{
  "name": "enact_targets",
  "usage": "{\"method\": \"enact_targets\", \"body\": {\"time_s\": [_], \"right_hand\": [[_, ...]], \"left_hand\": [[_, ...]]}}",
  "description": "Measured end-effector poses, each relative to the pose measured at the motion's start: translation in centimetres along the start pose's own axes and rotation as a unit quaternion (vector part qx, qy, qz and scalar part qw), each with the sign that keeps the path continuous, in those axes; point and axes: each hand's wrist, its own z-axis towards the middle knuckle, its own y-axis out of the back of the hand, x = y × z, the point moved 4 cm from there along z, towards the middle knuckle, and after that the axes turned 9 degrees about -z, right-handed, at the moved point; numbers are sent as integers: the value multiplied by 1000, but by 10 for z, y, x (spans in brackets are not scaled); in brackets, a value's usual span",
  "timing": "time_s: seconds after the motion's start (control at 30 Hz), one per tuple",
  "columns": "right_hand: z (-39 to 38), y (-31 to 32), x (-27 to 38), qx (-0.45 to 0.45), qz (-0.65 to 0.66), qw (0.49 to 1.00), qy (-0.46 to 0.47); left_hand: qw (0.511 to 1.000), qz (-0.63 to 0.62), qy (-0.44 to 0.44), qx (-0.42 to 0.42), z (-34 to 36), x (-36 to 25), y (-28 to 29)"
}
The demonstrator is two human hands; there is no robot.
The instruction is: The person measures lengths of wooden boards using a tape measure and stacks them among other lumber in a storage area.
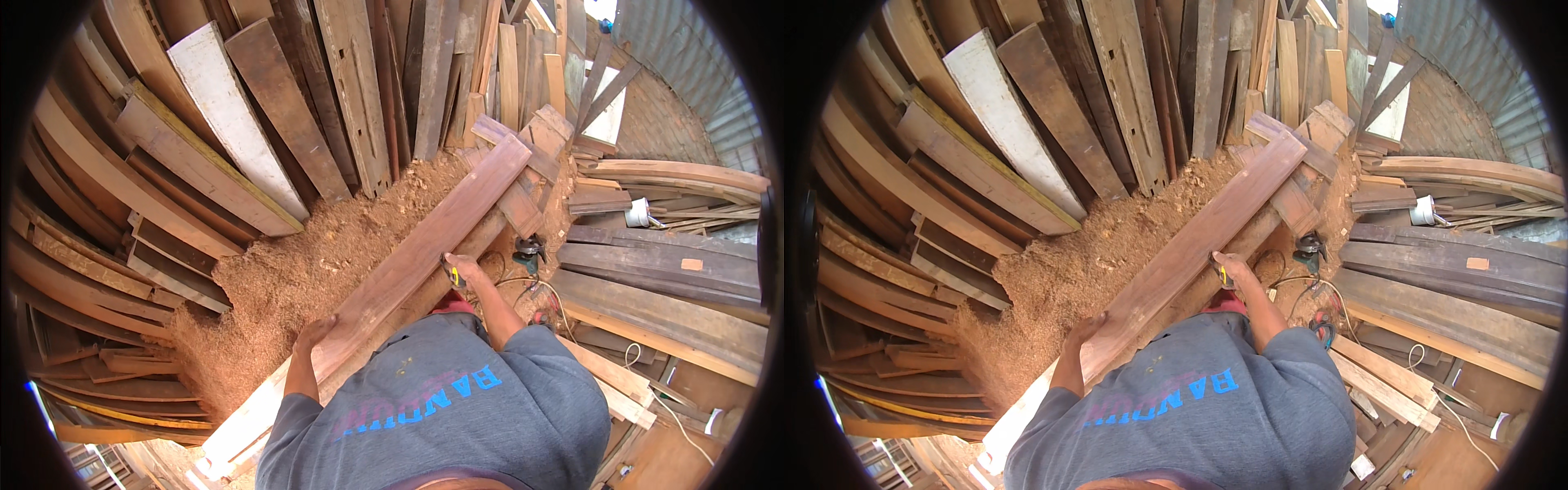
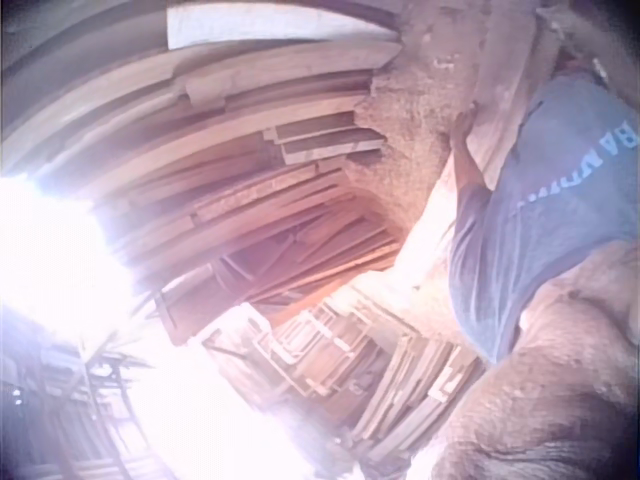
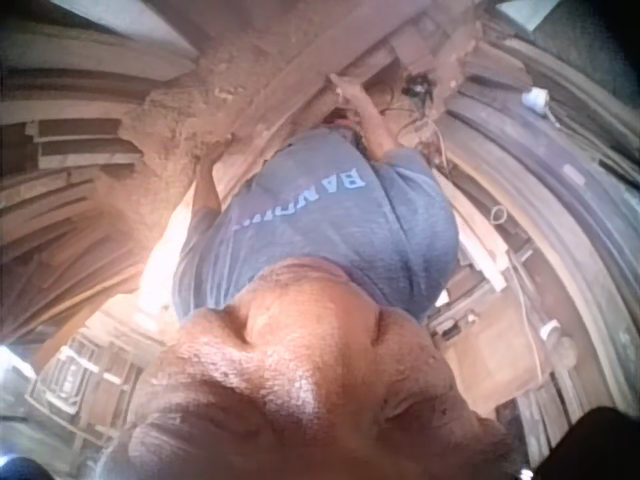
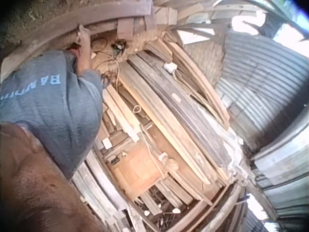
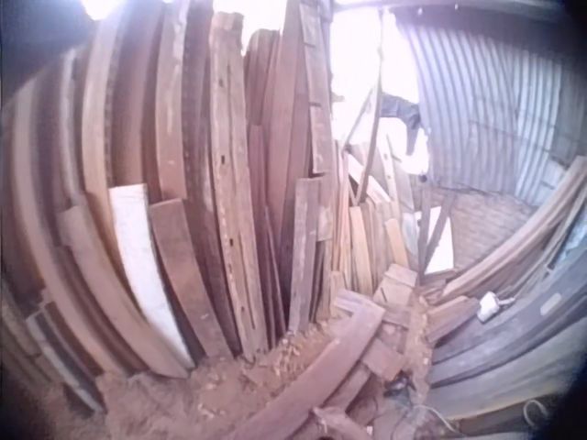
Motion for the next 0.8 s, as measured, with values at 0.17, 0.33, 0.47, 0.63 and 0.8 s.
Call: {"method": "enact_targets", "body": {"time_s": [0.17,0.33,0.47,0.63,0.8], "right_hand": [[19,-27,-3,-54,112,992,-33],[20,-34,-5,-41,181,981,-54],[16,-26,-14,-56,159,983,-64],[4,-18,-21,-81,129,985,-78],[7,-15,-22,-79,120,987,-65]], "left_hand": [[999,16,21,-32,2,1,-2],[999,9,1,-45,-5,-3,0],[998,27,-37,-43,17,19,-16],[998,-11,-42,-44,29,37,-39],[997,-33,-27,-68,19,33,-36]]}}
